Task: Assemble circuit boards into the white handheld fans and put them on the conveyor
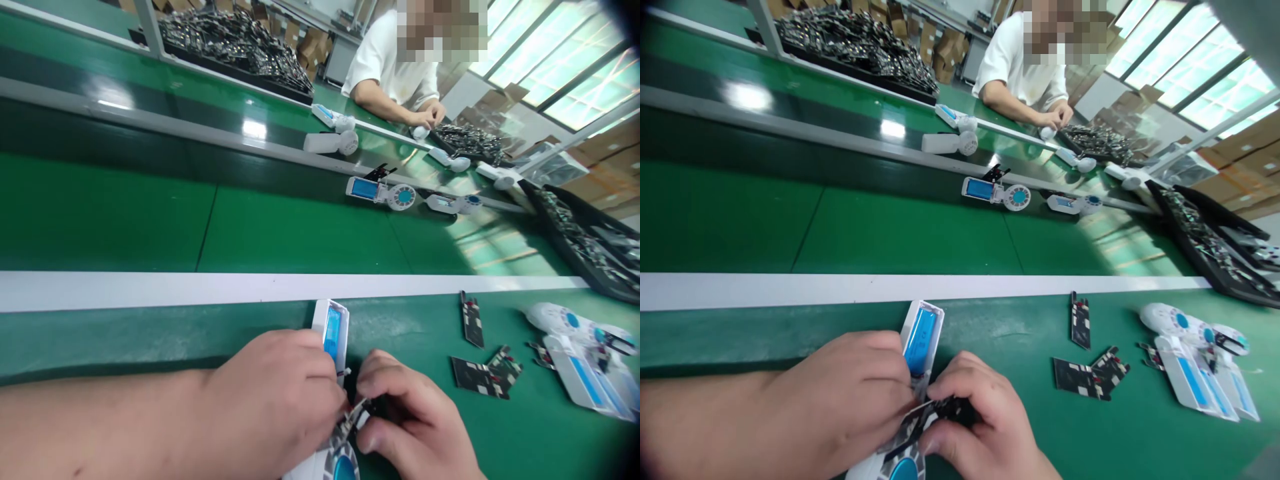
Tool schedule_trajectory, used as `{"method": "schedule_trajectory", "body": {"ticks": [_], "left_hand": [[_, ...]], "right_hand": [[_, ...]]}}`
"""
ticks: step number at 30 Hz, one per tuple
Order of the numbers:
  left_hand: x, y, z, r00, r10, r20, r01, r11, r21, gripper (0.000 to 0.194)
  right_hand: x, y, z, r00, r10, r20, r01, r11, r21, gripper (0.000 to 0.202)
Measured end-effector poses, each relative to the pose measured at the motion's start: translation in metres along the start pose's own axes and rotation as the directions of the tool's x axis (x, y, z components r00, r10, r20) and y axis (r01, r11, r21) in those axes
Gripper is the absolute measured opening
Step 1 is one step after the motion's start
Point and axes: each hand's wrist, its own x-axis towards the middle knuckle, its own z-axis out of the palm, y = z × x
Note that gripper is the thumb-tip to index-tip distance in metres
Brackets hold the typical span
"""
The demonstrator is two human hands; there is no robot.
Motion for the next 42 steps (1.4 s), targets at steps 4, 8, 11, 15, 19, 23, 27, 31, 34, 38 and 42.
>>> {"method": "schedule_trajectory", "body": {"ticks": [4,8,11,15,19,23,27,31,34,38,42], "left_hand": [[0.0,-0.001,-0.001,1.0,0.019,0.005,-0.019,1.0,0.004,0.022],[-0.001,-0.003,-0.002,0.997,0.064,0.035,-0.065,0.998,0.025,0.019],[-0.001,-0.004,-0.002,0.997,0.078,0.029,-0.079,0.996,0.038,0.02],[-0.001,-0.005,0.0,0.996,0.091,0.017,-0.092,0.993,0.072,0.02],[-0.001,-0.005,0.001,0.995,0.098,-0.001,-0.098,0.992,0.078,0.022],[0.0,-0.004,0.002,0.996,0.09,-0.026,-0.088,0.994,0.065,0.027],[0.003,-0.003,0.002,0.998,-0.013,-0.069,0.01,0.999,-0.046,0.032],[0.006,0.001,0.0,0.985,-0.17,-0.008,0.166,0.971,-0.17,0.033],[0.007,0.004,-0.004,0.975,-0.208,0.076,0.22,0.952,-0.213,0.033],[0.008,0.007,-0.012,0.964,-0.234,0.127,0.261,0.921,-0.29,0.029],[0.008,0.009,-0.015,0.958,-0.242,0.157,0.284,0.886,-0.367,0.011]], "right_hand": [[0.0,0.001,0.001,1.0,0.005,-0.029,-0.005,1.0,-0.007,0.025],[-0.001,0.002,0.002,0.998,0.02,-0.053,-0.019,1.0,0.018,0.022],[-0.001,0.003,0.002,0.997,0.029,-0.069,-0.027,0.999,0.027,0.02],[-0.002,0.004,0.0,0.996,0.042,-0.083,-0.039,0.998,0.045,0.021],[-0.002,0.002,0.0,0.997,0.045,-0.069,-0.041,0.998,0.048,0.023],[0.0,0.001,0.001,0.998,0.04,-0.057,-0.04,0.999,0.006,0.023],[0.0,0.002,0.001,0.998,0.043,-0.037,-0.043,0.999,-0.008,0.023],[0.002,0.005,0.0,0.999,-0.029,-0.017,0.028,0.999,-0.046,0.028],[0.004,0.006,-0.002,0.991,-0.124,0.055,0.128,0.989,-0.069,0.033],[0.002,0.007,-0.004,0.988,-0.157,0.003,0.157,0.982,-0.103,0.032],[-0.001,0.009,-0.005,0.977,-0.208,-0.037,0.202,0.97,-0.134,0.033]]}}
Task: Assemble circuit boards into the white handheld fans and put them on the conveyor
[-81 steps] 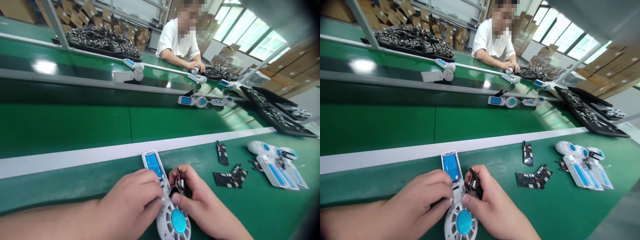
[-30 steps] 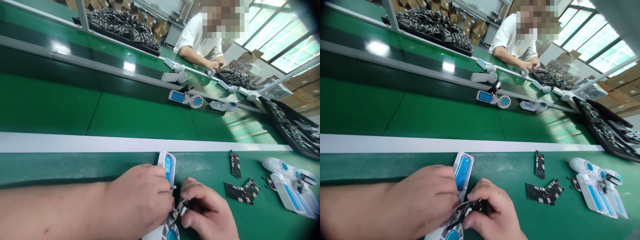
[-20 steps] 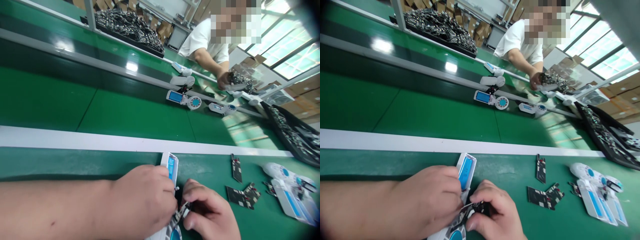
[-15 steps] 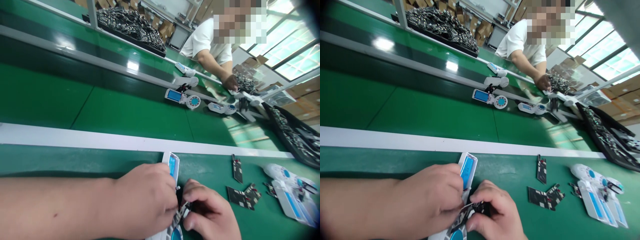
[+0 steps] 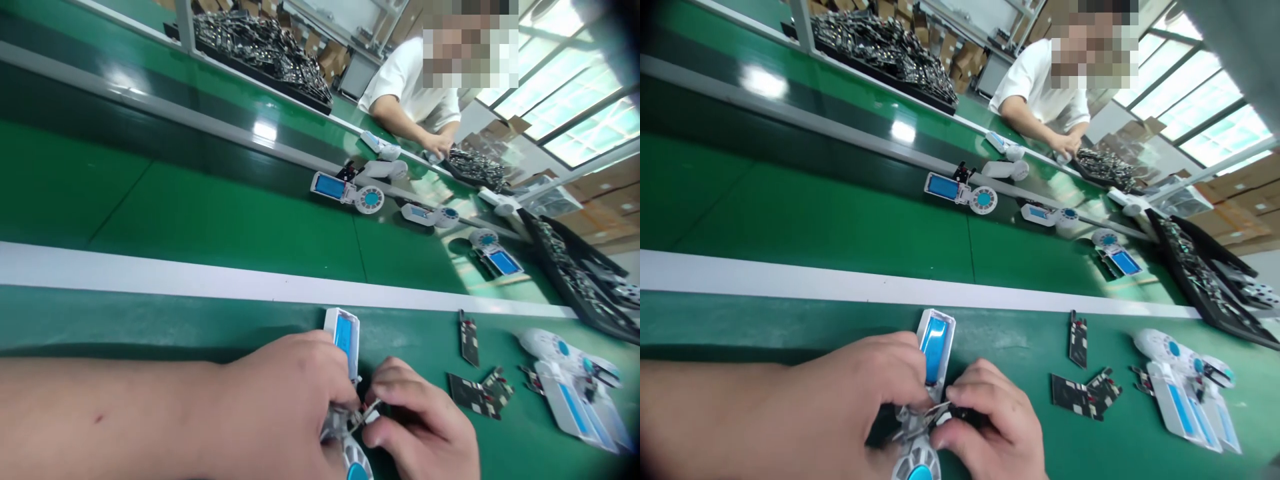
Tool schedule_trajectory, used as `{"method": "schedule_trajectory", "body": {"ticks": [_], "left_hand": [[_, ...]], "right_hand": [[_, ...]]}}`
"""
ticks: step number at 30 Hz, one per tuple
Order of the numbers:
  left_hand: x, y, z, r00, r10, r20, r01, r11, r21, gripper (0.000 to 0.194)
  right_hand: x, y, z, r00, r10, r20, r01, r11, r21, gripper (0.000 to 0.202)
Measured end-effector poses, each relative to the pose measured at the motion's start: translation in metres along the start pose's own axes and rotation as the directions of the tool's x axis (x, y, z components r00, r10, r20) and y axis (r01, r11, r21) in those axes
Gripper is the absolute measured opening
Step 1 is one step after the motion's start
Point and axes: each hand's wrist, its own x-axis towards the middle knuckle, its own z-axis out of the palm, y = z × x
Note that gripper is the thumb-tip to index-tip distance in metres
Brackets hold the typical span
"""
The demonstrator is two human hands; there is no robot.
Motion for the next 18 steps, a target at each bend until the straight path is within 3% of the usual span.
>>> {"method": "schedule_trajectory", "body": {"ticks": [3,6,12,15,18], "left_hand": [[0.001,0.001,0.005,0.999,-0.044,-0.023,0.044,0.999,-0.002,0.012],[0.002,-0.001,0.013,0.994,-0.085,-0.068,0.085,0.996,-0.008,0.027],[-0.002,-0.01,0.022,0.994,-0.04,-0.104,0.028,0.993,-0.111,0.033],[0.0,-0.006,0.023,0.973,-0.173,-0.155,0.149,0.977,-0.153,0.025],[0.009,-0.001,0.017,0.902,-0.381,-0.204,0.346,0.92,-0.184,0.013]], "right_hand": [[0.0,0.002,0.0,1.0,-0.029,0.004,0.029,1.0,-0.002,0.037],[-0.001,0.003,0.001,0.999,-0.042,0.012,0.042,0.999,-0.004,0.037],[0.0,-0.002,0.008,0.997,-0.073,-0.002,0.072,0.996,-0.043,0.035],[0.003,0.001,0.011,0.996,-0.062,-0.057,0.058,0.995,-0.083,0.029],[0.005,0.009,0.01,0.993,-0.013,-0.12,-0.005,0.988,-0.153,0.03]]}}
